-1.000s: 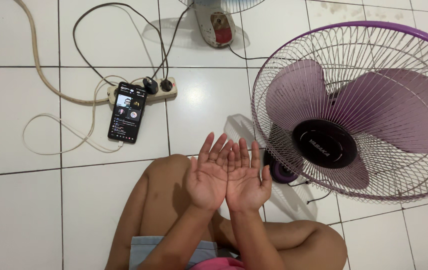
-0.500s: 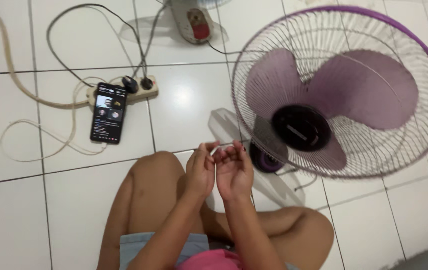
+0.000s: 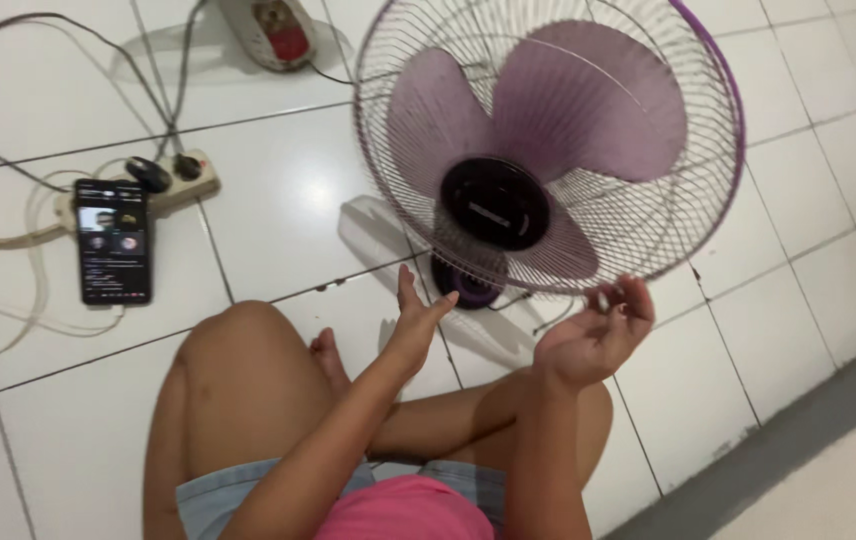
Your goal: The person disassembles a purple standing fan by hand. They remove the front grille, the fan blades, the rear grille, and the motor housing, placing each component on the floor.
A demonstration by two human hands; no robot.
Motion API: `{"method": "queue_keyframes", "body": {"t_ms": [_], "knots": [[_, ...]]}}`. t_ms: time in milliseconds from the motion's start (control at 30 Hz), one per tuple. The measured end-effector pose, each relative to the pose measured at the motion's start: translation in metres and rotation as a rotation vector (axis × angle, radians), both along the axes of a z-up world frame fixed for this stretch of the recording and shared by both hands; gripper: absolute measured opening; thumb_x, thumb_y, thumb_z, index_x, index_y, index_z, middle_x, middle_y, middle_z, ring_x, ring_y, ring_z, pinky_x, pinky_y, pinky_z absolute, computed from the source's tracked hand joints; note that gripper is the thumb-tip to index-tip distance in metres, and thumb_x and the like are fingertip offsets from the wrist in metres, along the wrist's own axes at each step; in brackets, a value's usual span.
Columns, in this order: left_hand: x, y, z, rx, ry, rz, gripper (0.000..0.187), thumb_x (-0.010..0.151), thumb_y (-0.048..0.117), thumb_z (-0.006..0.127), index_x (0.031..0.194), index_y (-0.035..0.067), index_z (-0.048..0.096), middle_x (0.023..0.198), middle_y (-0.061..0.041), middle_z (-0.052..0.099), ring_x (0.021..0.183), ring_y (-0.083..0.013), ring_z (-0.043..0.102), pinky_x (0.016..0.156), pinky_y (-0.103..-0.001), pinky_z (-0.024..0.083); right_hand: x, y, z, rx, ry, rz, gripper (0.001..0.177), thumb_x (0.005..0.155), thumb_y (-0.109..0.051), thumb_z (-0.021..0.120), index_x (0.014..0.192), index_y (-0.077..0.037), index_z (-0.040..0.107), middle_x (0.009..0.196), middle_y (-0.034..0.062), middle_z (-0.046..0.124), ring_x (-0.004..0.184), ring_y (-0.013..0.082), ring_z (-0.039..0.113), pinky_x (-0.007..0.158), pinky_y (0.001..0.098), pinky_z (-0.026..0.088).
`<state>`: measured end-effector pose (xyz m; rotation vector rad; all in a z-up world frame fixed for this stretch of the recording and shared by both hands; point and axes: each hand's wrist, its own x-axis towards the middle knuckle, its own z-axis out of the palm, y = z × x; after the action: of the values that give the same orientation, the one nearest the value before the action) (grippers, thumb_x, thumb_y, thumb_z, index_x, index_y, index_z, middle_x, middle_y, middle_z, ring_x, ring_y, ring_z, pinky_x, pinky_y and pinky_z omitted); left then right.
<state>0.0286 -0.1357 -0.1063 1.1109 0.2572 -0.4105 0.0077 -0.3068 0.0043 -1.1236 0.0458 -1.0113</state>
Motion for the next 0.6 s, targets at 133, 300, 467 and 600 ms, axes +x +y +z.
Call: {"method": "queue_keyframes", "body": {"t_ms": [133, 300, 467, 600], "knots": [[-0.002, -0.024, -0.006, -0.028, -0.082, 0.035, 0.112, 0.09, 0.034, 0.071, 0.161, 0.006, -0.01, 0.171, -0.018, -0.004, 0.158, -0.0336, 0.001, 0.126, -0.047, 0.015, 0.001, -0.046, -0.003, -0.179, 0.227, -0.27, 0.058, 0.099, -0.009, 0.047, 0.156, -0.001, 0.036, 0.152, 0.0129, 0.04, 0.136, 0.0238, 0.041, 0.118, 0.0376, 0.038], [0.009, -0.042, 0.035, 0.416, -0.386, 0.138, 0.117, 0.087, 0.033, 0.08, 0.162, 0.003, -0.004, 0.166, -0.026, 0.002, 0.155, -0.0421, 0.006, 0.126, -0.052, 0.013, 0.017, -0.073, 0.02, -0.278, 0.376, -0.125, 0.062, 0.103, -0.016, 0.05, 0.158, -0.002, 0.025, 0.155, 0.0165, 0.038, 0.141, 0.026, 0.04, 0.121, 0.039, 0.032], [0.012, -0.057, 0.086, 0.56, -0.617, 0.198, 0.118, 0.087, 0.034, 0.083, 0.162, 0.002, -0.003, 0.165, -0.031, -0.004, 0.155, -0.0473, 0.005, 0.123, -0.058, 0.014, 0.043, -0.131, -0.018, 0.068, 0.394, 0.034, 0.059, 0.103, -0.033, 0.035, 0.156, -0.006, 0.033, 0.151, 0.0139, 0.045, 0.133, 0.0279, 0.047, 0.116, 0.04, 0.033], [0.009, -0.075, 0.077, 0.546, -0.623, 0.25, 0.122, 0.085, 0.027, 0.085, 0.161, -0.001, -0.005, 0.164, -0.033, -0.004, 0.154, -0.0481, 0.006, 0.123, -0.057, 0.013, 0.071, -0.191, -0.136, 0.466, 0.458, 0.238, 0.056, 0.105, -0.033, 0.032, 0.149, -0.002, 0.046, 0.139, 0.0163, 0.058, 0.123, 0.0295, 0.055, 0.106, 0.0451, 0.042]]}}
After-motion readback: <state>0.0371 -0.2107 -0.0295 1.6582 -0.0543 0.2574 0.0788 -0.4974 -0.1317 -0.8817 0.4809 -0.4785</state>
